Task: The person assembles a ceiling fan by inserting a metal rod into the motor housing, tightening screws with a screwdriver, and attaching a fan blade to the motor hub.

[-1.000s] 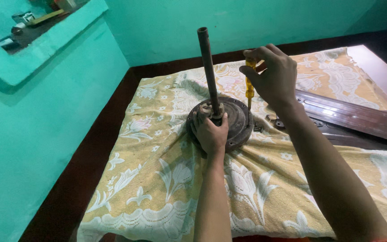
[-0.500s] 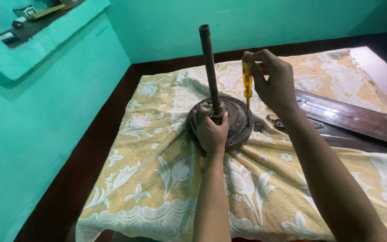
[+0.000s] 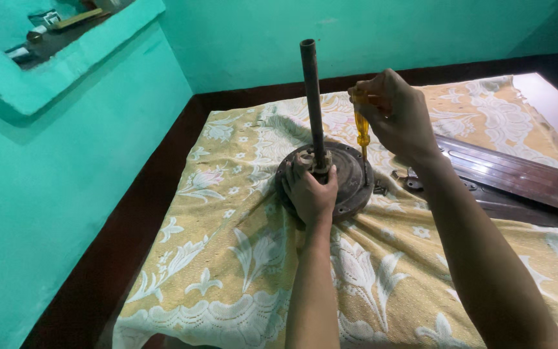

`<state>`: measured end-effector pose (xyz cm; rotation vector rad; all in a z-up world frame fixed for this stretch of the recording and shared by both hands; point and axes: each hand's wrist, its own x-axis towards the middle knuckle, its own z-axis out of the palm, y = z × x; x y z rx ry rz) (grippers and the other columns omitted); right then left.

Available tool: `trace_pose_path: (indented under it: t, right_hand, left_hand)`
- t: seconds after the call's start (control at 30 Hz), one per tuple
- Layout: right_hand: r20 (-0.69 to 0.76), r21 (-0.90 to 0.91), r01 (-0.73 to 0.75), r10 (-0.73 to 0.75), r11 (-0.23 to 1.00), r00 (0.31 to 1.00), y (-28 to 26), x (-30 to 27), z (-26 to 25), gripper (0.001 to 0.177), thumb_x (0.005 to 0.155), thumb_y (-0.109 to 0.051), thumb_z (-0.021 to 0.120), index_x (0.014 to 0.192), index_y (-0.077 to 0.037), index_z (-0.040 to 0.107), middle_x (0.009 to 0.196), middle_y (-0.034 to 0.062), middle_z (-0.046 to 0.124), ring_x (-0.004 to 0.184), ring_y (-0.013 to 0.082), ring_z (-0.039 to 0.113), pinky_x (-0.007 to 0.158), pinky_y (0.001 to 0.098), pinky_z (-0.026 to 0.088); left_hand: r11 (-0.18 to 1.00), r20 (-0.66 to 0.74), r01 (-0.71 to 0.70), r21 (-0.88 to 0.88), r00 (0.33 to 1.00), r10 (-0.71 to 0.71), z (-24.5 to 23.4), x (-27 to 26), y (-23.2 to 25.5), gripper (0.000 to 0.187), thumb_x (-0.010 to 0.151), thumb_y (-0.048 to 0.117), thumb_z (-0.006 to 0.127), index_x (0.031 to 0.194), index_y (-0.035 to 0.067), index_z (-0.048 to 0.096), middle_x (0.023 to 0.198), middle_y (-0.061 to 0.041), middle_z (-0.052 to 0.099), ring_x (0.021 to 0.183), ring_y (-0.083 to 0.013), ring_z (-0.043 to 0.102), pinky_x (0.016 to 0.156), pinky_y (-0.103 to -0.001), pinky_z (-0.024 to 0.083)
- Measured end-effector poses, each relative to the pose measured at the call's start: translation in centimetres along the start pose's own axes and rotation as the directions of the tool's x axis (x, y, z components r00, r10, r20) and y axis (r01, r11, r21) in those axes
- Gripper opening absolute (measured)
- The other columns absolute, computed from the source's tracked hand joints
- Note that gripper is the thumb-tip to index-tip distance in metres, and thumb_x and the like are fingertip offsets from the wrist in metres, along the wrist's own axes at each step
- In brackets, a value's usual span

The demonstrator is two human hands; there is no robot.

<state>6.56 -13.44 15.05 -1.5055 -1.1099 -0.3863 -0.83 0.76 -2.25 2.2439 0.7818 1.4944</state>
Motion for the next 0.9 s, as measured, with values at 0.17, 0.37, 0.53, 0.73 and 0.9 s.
trace_pose_path:
  t: [0.17,0.37,0.53,0.73,0.9]
  right_hand:
    - [-0.072,-0.159,0.045,-0.057,0.986,0.996,0.3,0.3,0.2,0.025,0.093,0.000,0.081,0.104,0.003,0.059,0.111,0.0156,0.075,0.102,0.0217,0.077,0.087,0.0329,0.065]
    - [-0.152,-0.280,0.033,-0.078,0.959,0.985,0.8,0.2,-1.0,0.029,0.093,-0.005,0.085,0.105,0.002,0.060,0.104,0.0137,0.076,0.095,0.0224,0.078,0.083,0.0324,0.066]
    - [0.039,0.048,-0.148,0.146,0.988,0.988,1.4,0.1,-4.1,0.063,0.092,-0.008,0.071,0.150,-0.010,0.045,0.112,0.0093,0.072,0.110,0.0178,0.073,0.094,0.0303,0.063]
    - [0.164,-0.113,-0.066,0.085,0.991,0.983,1.0,-0.5,-4.1,0.048,0.103,-0.003,0.066,0.149,-0.006,0.053,0.130,0.0198,0.072,0.123,0.0281,0.071,0.102,0.0393,0.061]
    - [0.174,-0.191,-0.113,0.147,0.975,0.974,-0.3,-1.6,-3.0,0.045,0.106,-0.007,0.055,0.149,-0.009,0.044,0.116,0.0191,0.074,0.110,0.0276,0.074,0.091,0.0400,0.062]
  left_hand:
    - [1.000,0.001,-0.004,-0.016,1.000,0.004,-0.2,0.0,0.1,0.084,0.077,0.042,0.084,0.141,-0.001,0.050,0.132,-0.023,0.065,0.130,-0.0412,0.057,0.113,-0.056,0.041]
    - [1.000,0.036,-0.008,-0.012,0.999,0.008,-0.5,-0.1,0.2,0.082,0.081,0.044,0.083,0.140,-0.003,0.051,0.131,-0.025,0.064,0.133,-0.0426,0.055,0.114,-0.055,0.040]
    - [1.000,0.019,-0.001,-0.017,1.000,0.002,-0.7,0.0,0.3,0.084,0.079,0.043,0.083,0.141,-0.002,0.051,0.132,-0.025,0.065,0.132,-0.0430,0.055,0.113,-0.055,0.041]
    - [1.000,0.037,0.001,-0.002,0.999,-0.001,-0.8,0.3,0.3,0.084,0.076,0.043,0.085,0.139,-0.001,0.052,0.133,-0.026,0.065,0.131,-0.0432,0.056,0.113,-0.055,0.040]
    - [0.999,0.036,0.028,-0.014,0.999,-0.028,-0.8,0.2,0.7,0.084,0.076,0.043,0.085,0.140,-0.001,0.052,0.132,-0.025,0.065,0.129,-0.0429,0.058,0.112,-0.054,0.042]
